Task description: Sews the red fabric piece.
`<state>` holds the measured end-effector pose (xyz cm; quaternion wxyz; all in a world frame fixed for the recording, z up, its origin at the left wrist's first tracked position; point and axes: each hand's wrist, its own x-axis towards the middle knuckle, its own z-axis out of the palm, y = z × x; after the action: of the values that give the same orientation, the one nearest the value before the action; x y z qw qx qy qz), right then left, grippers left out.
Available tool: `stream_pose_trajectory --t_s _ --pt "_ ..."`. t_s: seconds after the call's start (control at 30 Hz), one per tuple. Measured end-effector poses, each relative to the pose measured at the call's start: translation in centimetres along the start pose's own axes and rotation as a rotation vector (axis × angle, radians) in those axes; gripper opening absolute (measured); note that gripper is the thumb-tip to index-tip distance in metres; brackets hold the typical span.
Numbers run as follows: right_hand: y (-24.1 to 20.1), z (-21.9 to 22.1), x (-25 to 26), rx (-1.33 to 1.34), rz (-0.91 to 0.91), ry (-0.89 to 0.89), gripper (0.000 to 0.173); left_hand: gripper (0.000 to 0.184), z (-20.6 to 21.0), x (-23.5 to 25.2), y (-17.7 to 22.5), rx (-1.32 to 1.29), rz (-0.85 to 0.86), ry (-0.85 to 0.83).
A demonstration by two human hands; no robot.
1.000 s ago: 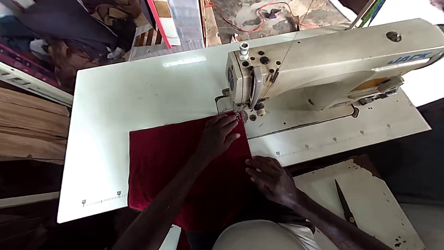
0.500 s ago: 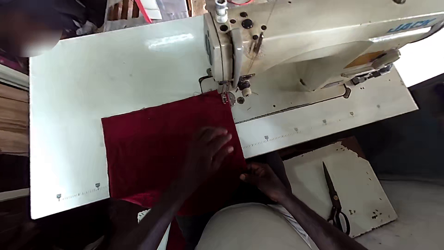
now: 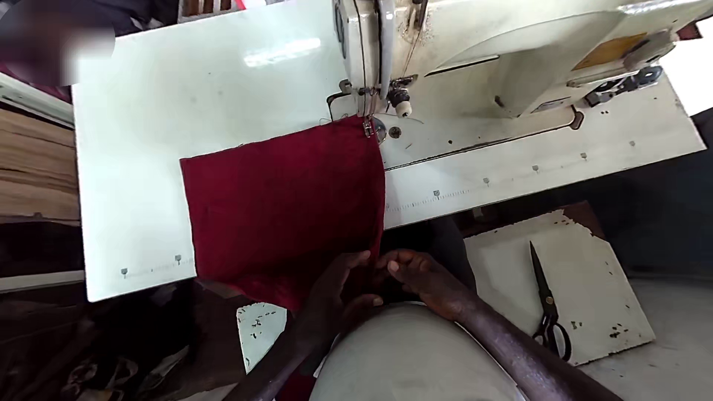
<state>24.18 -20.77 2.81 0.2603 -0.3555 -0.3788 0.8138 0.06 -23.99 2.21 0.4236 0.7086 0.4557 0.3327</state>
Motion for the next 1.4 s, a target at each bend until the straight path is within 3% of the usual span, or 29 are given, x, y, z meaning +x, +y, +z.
stream_pose_trajectory --t_s 0.17,0.37,0.53,0.77,0.97,1.07,1.17,1.3,1.4 --pt "-1.2 1.8 -0.2 0.076 0.096 -0.075 0.026 0.069 0.0 -2.4 0.5 -0.22 -0.092 0.052" --pt "-1.1 2.7 0.1 0.002 -0.014 -0.168 0.031 0.081 0.7 -4.5 1.3 -0.41 -0.189 0.201" --pt "-1.2 3.4 0.0 -0.009 -0.049 -0.184 0.032 0.081 1.2 -5.0 2.5 -0.542 -0.237 0.368" --pt "-1.8 4.8 -0.5 -0.034 -0.096 -0.206 0.034 0.092 1.7 -5.3 4.0 -0.607 -0.198 0.403" --pt "-2.5 6.3 -0.5 -0.075 -0.139 -0.23 0.031 0.081 1.2 -5.7 4.2 -0.68 -0.216 0.395" --pt "-2.5 6.7 -0.4 -0.278 -0.255 -0.192 0.028 0.065 0.8 -5.9 3.9 -0.724 -0.294 0.405" --pt "-1.6 7.2 0.2 -0.648 -0.464 -0.121 0.024 0.053 1.0 -5.8 3.5 -0.868 -0.294 0.407" --pt "-1.9 7.8 1.0 -1.143 -0.708 -0.064 0.022 0.047 0.8 -5.3 4.1 -1.037 -0.302 0.417" --pt "-2.2 8.2 1.5 -1.288 -0.756 -0.072 0.019 0.044 0.4 -5.1 4.4 -1.116 -0.326 0.437"
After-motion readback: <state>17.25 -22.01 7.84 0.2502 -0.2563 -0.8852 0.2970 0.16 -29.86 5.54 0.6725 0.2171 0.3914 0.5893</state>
